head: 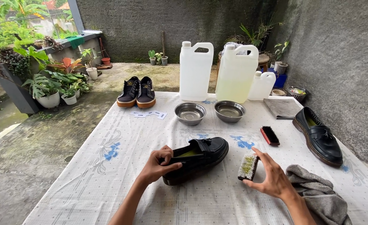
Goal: The person scrubs the interior of a black leather loafer with a small brush, then wipes the interior and exterior with a gray cloth. The shoe is held and rotated to access different areas. Cleaning supplies and another shoe are visible on the table.
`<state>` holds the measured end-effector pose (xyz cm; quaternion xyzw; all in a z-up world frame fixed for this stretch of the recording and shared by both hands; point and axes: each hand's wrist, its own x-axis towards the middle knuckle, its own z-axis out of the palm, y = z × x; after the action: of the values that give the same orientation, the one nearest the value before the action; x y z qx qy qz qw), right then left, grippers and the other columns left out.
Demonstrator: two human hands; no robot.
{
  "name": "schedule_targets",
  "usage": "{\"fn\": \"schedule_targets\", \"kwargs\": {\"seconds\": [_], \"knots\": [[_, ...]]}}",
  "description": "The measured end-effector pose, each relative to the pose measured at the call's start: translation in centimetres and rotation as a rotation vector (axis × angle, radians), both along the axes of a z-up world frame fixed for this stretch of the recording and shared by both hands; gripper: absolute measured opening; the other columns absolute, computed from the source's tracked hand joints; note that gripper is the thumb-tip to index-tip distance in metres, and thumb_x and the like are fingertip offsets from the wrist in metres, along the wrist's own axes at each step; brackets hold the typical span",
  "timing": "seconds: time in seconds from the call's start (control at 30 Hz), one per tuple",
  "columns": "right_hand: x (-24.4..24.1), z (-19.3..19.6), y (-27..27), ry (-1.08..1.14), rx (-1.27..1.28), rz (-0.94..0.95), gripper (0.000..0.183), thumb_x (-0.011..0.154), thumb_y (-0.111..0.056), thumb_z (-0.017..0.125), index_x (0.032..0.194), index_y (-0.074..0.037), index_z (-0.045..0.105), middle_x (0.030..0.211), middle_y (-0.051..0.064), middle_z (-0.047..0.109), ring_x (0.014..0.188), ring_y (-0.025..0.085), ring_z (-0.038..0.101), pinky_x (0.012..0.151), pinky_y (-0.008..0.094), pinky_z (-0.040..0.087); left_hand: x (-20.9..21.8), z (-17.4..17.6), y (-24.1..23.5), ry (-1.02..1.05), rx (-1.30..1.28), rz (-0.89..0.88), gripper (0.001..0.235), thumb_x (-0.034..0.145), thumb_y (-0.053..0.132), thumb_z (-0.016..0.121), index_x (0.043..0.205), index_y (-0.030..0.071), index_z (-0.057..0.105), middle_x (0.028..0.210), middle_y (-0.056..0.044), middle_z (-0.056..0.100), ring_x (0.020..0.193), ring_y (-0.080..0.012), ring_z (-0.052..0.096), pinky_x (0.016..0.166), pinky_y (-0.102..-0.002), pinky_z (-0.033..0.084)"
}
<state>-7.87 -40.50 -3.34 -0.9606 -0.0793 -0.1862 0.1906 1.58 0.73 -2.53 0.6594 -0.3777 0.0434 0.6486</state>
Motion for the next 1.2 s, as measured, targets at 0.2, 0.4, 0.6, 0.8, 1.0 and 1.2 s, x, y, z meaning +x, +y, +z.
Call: {"fn": "schedule_targets", "kwargs": {"seconds": [0.2,0.4,0.6,0.8,1.0,1.2], "knots": [[0.4,-0.8,-0.1,-0.015,0.029,0.024,0.120,0.060,-0.067,0.084,0.154,-0.013,0.034,0.151,0.015,0.049,0.134,0.031,0.055,0.110,0.056,0.047,0.5,-0.3,0.1,-0.053,0.005,0.195,0.061,0.083,0.020,0.087,0.064,0.017,0.030,0.070,0.004,0.042,0.076,-0.0116,0.043,0.085,-0.027,0.045],[0.5,-1.4,-0.4,0.012,0.059,0.046,0.112,0.062,-0.070,0.081,0.148,-0.010,0.043,0.148,0.016,0.054,0.133,0.031,0.059,0.111,0.054,0.047,0.6,-0.2,0.0,-0.008,-0.028,0.194,0.060,0.089,0.015,0.083,0.063,0.016,0.029,0.067,0.004,0.045,0.074,-0.0113,0.045,0.073,-0.026,0.041],[0.0,-0.6,0.1,0.018,0.078,0.042,0.105,0.063,-0.067,0.082,0.146,-0.012,0.050,0.148,0.013,0.056,0.135,0.028,0.058,0.114,0.047,0.045,0.2,0.3,0.1,0.023,0.004,0.203,0.058,0.094,0.020,0.077,0.065,0.017,0.027,0.066,0.004,0.042,0.075,-0.0111,0.046,0.075,-0.026,0.043],[-0.2,-0.3,0.4,0.055,0.112,0.007,0.101,0.064,-0.069,0.076,0.145,-0.013,0.052,0.147,0.012,0.058,0.133,0.027,0.060,0.113,0.050,0.046,0.0,0.6,0.1,0.020,-0.001,0.191,0.058,0.095,0.020,0.077,0.065,0.018,0.027,0.064,0.005,0.041,0.076,-0.0108,0.046,0.079,-0.027,0.045],[-0.3,0.0,0.3,0.078,0.086,-0.001,0.105,0.059,-0.064,0.087,0.146,-0.017,0.051,0.147,0.009,0.058,0.133,0.026,0.059,0.114,0.048,0.047,-0.1,0.8,0.1,-0.012,0.001,0.179,0.058,0.095,0.020,0.077,0.065,0.018,0.027,0.064,0.005,0.039,0.075,-0.0103,0.046,0.080,-0.028,0.045],[0.0,-0.4,-0.5,0.222,0.044,-0.050,0.115,0.053,-0.071,0.086,0.150,-0.028,0.042,0.145,0.002,0.056,0.132,0.024,0.060,0.109,0.060,0.051,-0.3,0.9,0.1,-0.002,0.015,0.166,0.059,0.095,0.021,0.076,0.063,0.019,0.026,0.062,0.006,0.034,0.074,-0.0098,0.041,0.091,-0.030,0.045]]}}
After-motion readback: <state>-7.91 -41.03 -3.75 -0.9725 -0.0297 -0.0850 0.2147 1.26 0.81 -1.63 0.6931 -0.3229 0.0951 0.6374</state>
